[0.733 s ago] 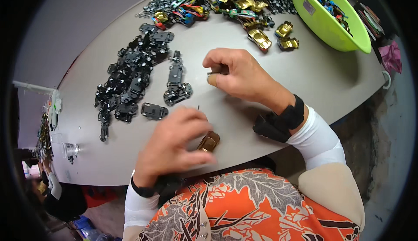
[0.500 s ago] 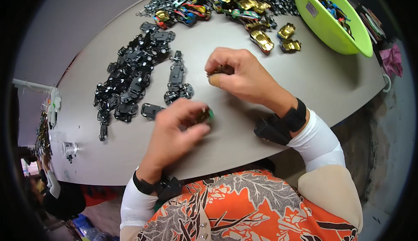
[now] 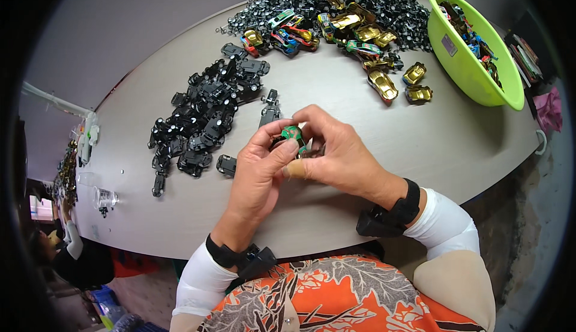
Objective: The person assembles small toy cars by hand at a table. They pick up black chassis and colorful car bodies, then press the two parts together to form complete toy cars. The person handles the items one at a time, repeatedly picking up components from piles and assembling them.
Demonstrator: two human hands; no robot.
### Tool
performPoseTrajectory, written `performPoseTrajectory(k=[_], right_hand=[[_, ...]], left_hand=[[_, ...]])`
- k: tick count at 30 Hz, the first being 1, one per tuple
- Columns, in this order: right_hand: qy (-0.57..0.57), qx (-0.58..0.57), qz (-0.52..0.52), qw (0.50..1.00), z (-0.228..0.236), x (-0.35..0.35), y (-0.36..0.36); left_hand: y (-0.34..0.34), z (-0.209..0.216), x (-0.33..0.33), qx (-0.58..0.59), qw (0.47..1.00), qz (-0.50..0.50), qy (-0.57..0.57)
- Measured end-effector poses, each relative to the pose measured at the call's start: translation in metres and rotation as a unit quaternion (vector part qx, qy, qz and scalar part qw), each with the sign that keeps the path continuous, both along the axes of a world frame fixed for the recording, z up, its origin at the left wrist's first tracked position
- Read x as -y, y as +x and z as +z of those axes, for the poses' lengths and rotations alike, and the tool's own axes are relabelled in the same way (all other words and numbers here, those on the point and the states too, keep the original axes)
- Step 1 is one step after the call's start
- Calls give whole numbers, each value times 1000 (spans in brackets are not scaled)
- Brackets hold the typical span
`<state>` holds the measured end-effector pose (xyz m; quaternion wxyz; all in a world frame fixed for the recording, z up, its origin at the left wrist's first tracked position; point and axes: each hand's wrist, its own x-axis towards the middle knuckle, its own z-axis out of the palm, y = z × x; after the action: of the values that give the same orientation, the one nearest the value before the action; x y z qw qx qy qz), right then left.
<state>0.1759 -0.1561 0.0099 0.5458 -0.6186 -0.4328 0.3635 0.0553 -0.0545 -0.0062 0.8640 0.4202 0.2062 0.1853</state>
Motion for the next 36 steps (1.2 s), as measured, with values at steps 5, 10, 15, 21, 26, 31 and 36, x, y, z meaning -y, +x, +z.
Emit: performPoseTrajectory(k=[5, 10, 15, 21, 26, 31, 36], right_hand=[[-13, 25, -50, 998, -3, -3, 3], [-46, 230, -85, 968, 4, 2, 30], [-21, 457, -29, 889, -13, 3, 32], [-61, 388, -35, 919, -13, 0, 35], [28, -92, 9, 995, -4, -4, 34], [34, -211, 38, 976, 4, -6, 24], [50, -401, 83, 911, -6, -8, 25]], left_hand=[[0, 3, 4, -33, 985, 51, 161], [0, 13, -55, -202, 699, 130, 673], [18, 18, -52, -366, 626, 1, 689], [11, 12, -58, -142, 885, 94, 433], [-4, 17, -56, 13, 999, -40, 10], [-6, 9, -56, 16, 997, -75, -24], [-5, 4, -50, 35, 998, -15, 45]])
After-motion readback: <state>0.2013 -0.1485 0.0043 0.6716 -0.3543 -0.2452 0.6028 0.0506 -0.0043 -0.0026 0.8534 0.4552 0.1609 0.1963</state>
